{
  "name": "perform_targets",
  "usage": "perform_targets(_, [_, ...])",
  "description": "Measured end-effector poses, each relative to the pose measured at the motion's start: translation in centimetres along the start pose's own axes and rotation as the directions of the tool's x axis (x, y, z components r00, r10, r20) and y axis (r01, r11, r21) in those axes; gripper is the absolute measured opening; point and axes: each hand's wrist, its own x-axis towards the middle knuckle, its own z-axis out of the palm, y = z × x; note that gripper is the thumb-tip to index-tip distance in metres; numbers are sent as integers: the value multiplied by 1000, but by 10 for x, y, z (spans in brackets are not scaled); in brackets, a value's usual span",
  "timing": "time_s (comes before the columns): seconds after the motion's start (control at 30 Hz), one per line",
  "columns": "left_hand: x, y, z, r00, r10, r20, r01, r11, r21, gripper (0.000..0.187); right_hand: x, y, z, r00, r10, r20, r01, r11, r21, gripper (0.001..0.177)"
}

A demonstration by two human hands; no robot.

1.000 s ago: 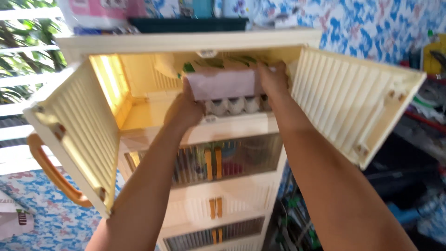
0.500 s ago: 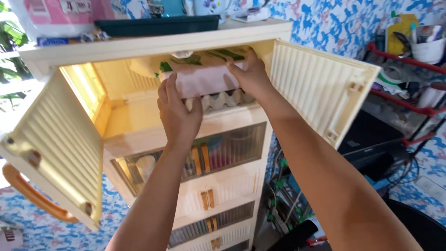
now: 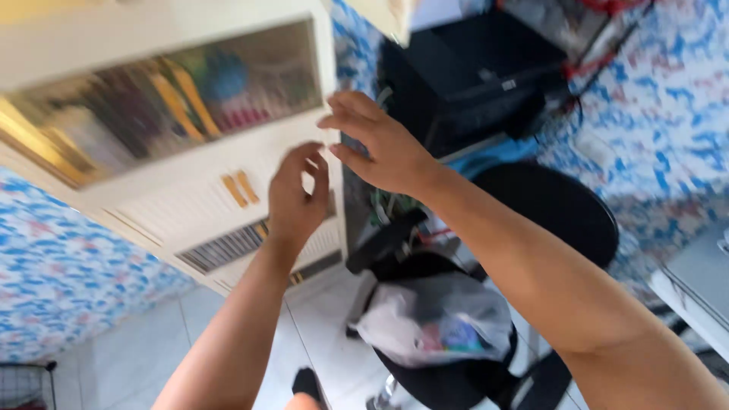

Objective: Stocking and organizing a plastic storage cabinet with groceries and household items.

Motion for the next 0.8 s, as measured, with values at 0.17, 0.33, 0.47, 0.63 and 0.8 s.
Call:
perform_targets(0.17, [-105, -24, 70, 959, -167, 231, 188, 980, -71, 22, -120, 49, 28, 971, 237, 44, -234, 970, -63, 24])
perform_targets(0.33, [-225, -42, 129, 817, -243, 522, 278, 961, 13, 9, -270, 127, 84, 746, 549, 376, -542, 830, -136, 17])
perform_targets(0.47, [-262, -14, 145, 582, -219, 783, 66, 973, 222, 13, -387, 140, 87, 34, 487, 873, -830, 500, -247, 26])
perform_targets(0.63, [-295, -27, 160, -57, -648, 760, -30, 762, 647, 33, -518, 190, 188, -38, 435, 899, -156, 886, -436, 37])
perform_targets(0.8, [-288, -36, 133, 384, -605, 698, 185, 791, 584, 42, -403, 118, 100, -213, 844, 492, -704, 216, -676, 94])
